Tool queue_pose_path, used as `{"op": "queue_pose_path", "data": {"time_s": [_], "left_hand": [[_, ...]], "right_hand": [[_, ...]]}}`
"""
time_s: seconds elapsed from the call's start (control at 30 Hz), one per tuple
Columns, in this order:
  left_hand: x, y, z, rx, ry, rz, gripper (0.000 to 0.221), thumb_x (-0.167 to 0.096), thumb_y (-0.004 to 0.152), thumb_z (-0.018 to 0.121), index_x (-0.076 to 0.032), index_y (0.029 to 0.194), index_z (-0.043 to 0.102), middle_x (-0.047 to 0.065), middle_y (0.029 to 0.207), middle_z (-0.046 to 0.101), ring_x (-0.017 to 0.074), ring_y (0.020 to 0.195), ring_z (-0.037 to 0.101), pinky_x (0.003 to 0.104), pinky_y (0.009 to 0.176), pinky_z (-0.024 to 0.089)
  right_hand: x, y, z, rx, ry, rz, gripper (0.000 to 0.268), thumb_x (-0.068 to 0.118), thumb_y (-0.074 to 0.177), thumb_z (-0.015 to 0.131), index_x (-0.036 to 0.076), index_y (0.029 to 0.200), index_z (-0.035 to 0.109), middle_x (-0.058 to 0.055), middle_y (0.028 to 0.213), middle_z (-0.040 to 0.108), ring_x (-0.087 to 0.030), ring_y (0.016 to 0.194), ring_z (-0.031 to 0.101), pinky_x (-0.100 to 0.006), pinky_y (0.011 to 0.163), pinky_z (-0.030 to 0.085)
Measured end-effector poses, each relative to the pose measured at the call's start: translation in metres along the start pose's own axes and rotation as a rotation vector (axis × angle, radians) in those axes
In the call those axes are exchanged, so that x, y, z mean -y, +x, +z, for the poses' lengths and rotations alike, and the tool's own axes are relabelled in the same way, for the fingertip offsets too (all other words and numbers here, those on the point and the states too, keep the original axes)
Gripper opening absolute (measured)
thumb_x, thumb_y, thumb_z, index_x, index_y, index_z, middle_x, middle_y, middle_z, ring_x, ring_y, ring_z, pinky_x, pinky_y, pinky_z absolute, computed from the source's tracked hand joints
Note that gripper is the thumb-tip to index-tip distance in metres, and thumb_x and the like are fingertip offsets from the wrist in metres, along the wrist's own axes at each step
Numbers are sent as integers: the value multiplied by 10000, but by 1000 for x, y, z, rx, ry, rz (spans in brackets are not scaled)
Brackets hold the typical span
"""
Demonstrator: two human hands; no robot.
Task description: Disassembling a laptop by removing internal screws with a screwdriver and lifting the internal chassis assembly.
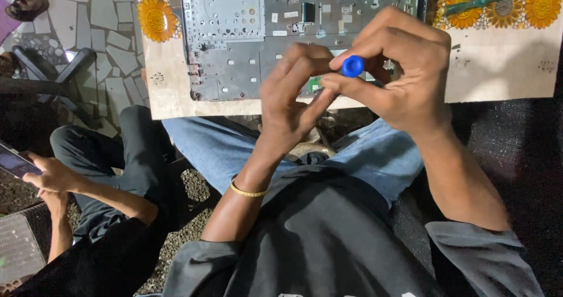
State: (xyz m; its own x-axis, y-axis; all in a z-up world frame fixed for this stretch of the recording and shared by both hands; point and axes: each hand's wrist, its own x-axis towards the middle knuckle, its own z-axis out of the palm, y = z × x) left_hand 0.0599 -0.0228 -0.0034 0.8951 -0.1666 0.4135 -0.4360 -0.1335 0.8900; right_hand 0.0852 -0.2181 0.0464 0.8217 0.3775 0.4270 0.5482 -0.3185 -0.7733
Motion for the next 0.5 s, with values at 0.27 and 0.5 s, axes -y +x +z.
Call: {"op": "queue_pose_path", "data": {"time_s": [0.27, 0.5], "left_hand": [[4, -6, -7, 50, -51, 89, 261, 28, 972, 761, 78, 1226, 722, 170, 1167, 743, 310, 1018, 730, 406, 928, 619], [-20, -43, -64, -683, -349, -118, 97, -153, 1170, 594, -89, 1241, 608, 54, 880, 690, 180, 704, 698, 296, 685, 607]], "right_hand": [[-16, -10, 11, -45, 23, -19, 321, 211, 920, 1003, 24, 1028, 766, -66, 975, 648, -133, 766, 488, -301, 707, 384], [-80, -57, -51, -463, 404, 231, 276, 328, 1176, 748, 135, 1357, 670, 31, 1071, 649, -48, 753, 465, -217, 684, 461]]}}
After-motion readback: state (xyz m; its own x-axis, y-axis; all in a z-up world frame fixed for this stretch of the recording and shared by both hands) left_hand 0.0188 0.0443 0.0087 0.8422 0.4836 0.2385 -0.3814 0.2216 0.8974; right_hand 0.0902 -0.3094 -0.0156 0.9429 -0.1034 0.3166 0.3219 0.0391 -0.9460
